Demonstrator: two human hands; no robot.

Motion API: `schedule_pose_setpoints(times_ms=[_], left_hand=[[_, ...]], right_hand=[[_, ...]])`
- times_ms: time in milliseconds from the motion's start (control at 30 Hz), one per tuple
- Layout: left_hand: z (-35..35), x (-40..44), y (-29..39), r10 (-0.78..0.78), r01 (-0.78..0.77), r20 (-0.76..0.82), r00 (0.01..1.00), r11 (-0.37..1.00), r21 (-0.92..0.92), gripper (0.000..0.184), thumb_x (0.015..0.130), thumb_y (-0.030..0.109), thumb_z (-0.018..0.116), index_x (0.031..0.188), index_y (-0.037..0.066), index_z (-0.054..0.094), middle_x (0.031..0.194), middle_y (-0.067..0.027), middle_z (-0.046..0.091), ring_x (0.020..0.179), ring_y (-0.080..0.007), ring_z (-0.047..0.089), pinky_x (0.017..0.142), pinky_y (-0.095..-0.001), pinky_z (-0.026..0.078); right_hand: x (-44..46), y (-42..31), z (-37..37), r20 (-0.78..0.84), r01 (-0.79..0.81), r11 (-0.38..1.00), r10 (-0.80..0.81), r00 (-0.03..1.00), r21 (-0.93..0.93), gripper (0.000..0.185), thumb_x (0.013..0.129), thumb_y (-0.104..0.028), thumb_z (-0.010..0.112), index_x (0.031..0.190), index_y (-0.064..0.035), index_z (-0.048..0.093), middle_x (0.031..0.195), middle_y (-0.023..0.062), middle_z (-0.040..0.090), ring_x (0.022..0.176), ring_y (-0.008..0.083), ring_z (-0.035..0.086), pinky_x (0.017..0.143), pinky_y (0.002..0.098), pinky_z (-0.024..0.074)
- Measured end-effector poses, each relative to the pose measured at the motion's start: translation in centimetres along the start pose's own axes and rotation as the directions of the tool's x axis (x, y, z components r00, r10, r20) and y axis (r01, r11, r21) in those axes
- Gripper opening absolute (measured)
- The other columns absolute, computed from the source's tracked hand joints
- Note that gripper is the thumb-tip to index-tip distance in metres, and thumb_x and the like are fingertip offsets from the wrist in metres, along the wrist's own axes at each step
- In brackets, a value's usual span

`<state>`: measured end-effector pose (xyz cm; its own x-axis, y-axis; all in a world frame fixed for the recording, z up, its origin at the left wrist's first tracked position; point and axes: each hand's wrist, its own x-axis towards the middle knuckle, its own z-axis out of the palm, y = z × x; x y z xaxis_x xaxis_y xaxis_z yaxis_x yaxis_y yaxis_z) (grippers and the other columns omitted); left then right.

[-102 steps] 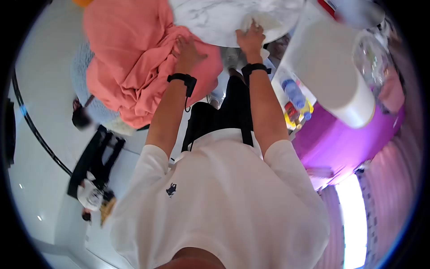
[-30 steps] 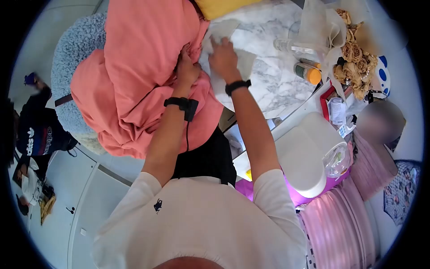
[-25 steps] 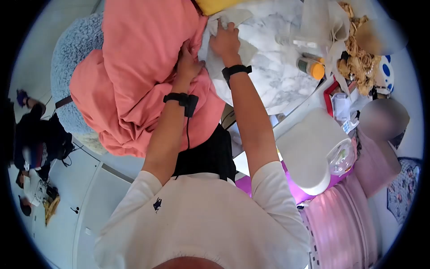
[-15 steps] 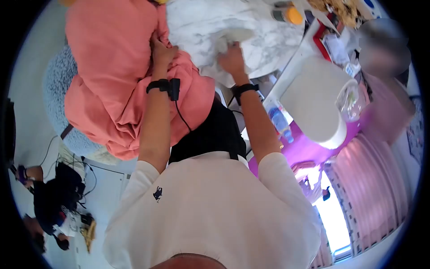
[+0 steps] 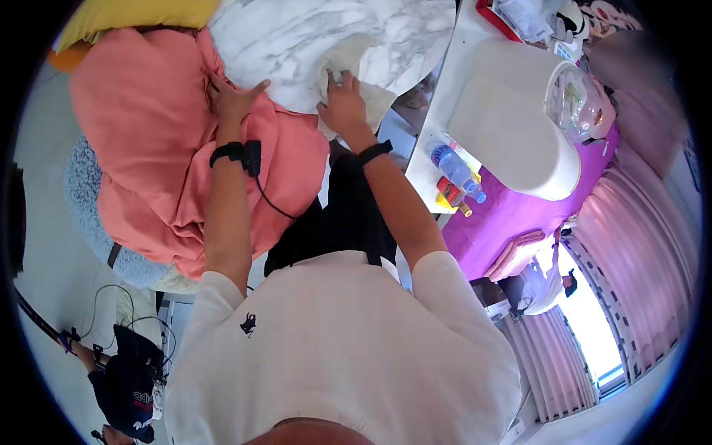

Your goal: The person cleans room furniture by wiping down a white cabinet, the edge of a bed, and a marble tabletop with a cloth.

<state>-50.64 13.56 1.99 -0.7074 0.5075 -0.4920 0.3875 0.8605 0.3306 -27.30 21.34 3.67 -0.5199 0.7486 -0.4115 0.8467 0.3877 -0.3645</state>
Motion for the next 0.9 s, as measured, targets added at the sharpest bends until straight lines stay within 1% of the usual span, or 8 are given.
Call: schedule_pose_setpoints(times_ms=[33,200,367,433,567,633,733,900], left_hand=[[0.4,-0.1,-0.2,0.006,-0.006,-0.002,1.0,1.0,0.002,0.142,0.055,0.065,0.083,0.152,-0.001,0.002,0.151,-0.0304,0.021,0.138,-0.0435,0.028,0.111,-0.0476,0.032],[0.9,-2.0,0.8,0.168,-0.189,0.094,0.981,0.929,0.319,0.142,0.056,0.066,0.08,0.152,-0.001,-0.001,0.153,-0.0337,0.01,0.145,-0.044,0.011,0.117,-0.0483,0.016],[2.2,-1.5,0.0,0.185,-0.206,0.095,0.978,0.933,0.296,0.144,0.057,0.066,0.08,0.152,0.0,-0.006,0.153,-0.0357,0.005,0.146,-0.0454,0.001,0.118,-0.0489,0.007],[2.4,-1.3,-0.3,0.19,-0.209,0.093,0.977,0.935,0.285,0.145,0.057,0.066,0.08,0.152,0.0,-0.008,0.153,-0.0364,0.004,0.145,-0.0456,0.0,0.118,-0.0488,0.007],[2.7,-0.6,-0.1,0.163,-0.193,0.133,0.978,0.948,0.254,0.151,0.055,0.062,0.084,0.15,0.0,-0.016,0.153,-0.0372,-0.003,0.146,-0.0458,-0.004,0.118,-0.0487,0.006],[2.3,-0.2,0.5,0.123,-0.163,0.162,0.979,0.951,0.263,0.153,0.054,0.06,0.085,0.149,0.0,-0.018,0.153,-0.037,-0.005,0.146,-0.046,-0.005,0.118,-0.0487,0.005],[1.8,-0.6,0.6,0.071,-0.117,0.208,0.975,0.969,0.219,0.156,0.052,0.059,0.087,0.148,0.0,-0.022,0.152,-0.0379,-0.009,0.145,-0.0462,-0.007,0.118,-0.0484,0.004],[2.7,0.2,-0.2,0.09,-0.125,0.19,0.978,0.976,0.177,0.159,0.049,0.059,0.089,0.147,0.002,-0.024,0.15,-0.0413,-0.012,0.145,-0.0481,-0.009,0.118,-0.0503,0.004]], right_hand=[[0.8,1.0,0.3,-0.111,0.058,0.998,-0.058,0.992,-0.002,0.067,0.077,-0.035,0.066,0.122,0.0127,0.054,0.126,0.0375,0.049,0.121,0.0443,0.047,0.098,0.0486,0.0451],[9.5,12.0,-2.8,-0.023,-0.137,0.974,0.135,0.991,-0.181,0.078,0.086,-0.044,0.054,0.134,0.0152,0.042,0.143,0.0348,0.037,0.135,0.042,0.037,0.115,0.0408,0.0274],[12.8,21.7,-7.8,-0.152,-0.385,0.921,0.389,0.909,0.055,0.076,0.083,-0.048,0.057,0.122,0.0162,0.049,0.122,0.037,0.055,0.12,0.046,0.052,0.104,0.0453,0.0419],[11.0,18.7,-10.9,0.01,-0.445,0.891,0.446,0.895,0.085,0.073,0.085,-0.047,0.055,0.12,0.0166,0.05,0.119,0.0377,0.056,0.118,0.046,0.054,0.102,0.0452,0.0439],[7.8,16.8,-3.4,-0.14,-0.468,0.852,0.447,0.884,-0.233,0.078,0.088,-0.049,0.05,0.13,0.0158,0.043,0.131,0.0437,0.043,0.116,0.0517,0.053,0.101,0.047,0.0452],[4.6,11.5,-1.7,-0.113,-0.509,0.847,0.497,0.86,-0.153,0.077,0.09,-0.049,0.05,0.13,0.0168,0.042,0.134,0.046,0.037,0.117,0.0531,0.052,0.1,0.049,0.0461],[1.2,3.8,0.3,0.126,-0.38,0.889,0.421,0.898,-0.256,0.087,0.088,-0.045,0.054,0.135,0.0238,0.029,0.142,0.044,0.027,0.129,0.0557,0.037,0.098,0.0472,0.0469],[-2.3,-4.7,2.8,0.204,-0.191,0.969,0.22,0.954,-0.155,0.101,0.077,-0.044,0.068,0.148,0.0079,0.02,0.154,0.0338,0.011,0.14,0.0558,0.015,0.107,0.0514,0.0384]])
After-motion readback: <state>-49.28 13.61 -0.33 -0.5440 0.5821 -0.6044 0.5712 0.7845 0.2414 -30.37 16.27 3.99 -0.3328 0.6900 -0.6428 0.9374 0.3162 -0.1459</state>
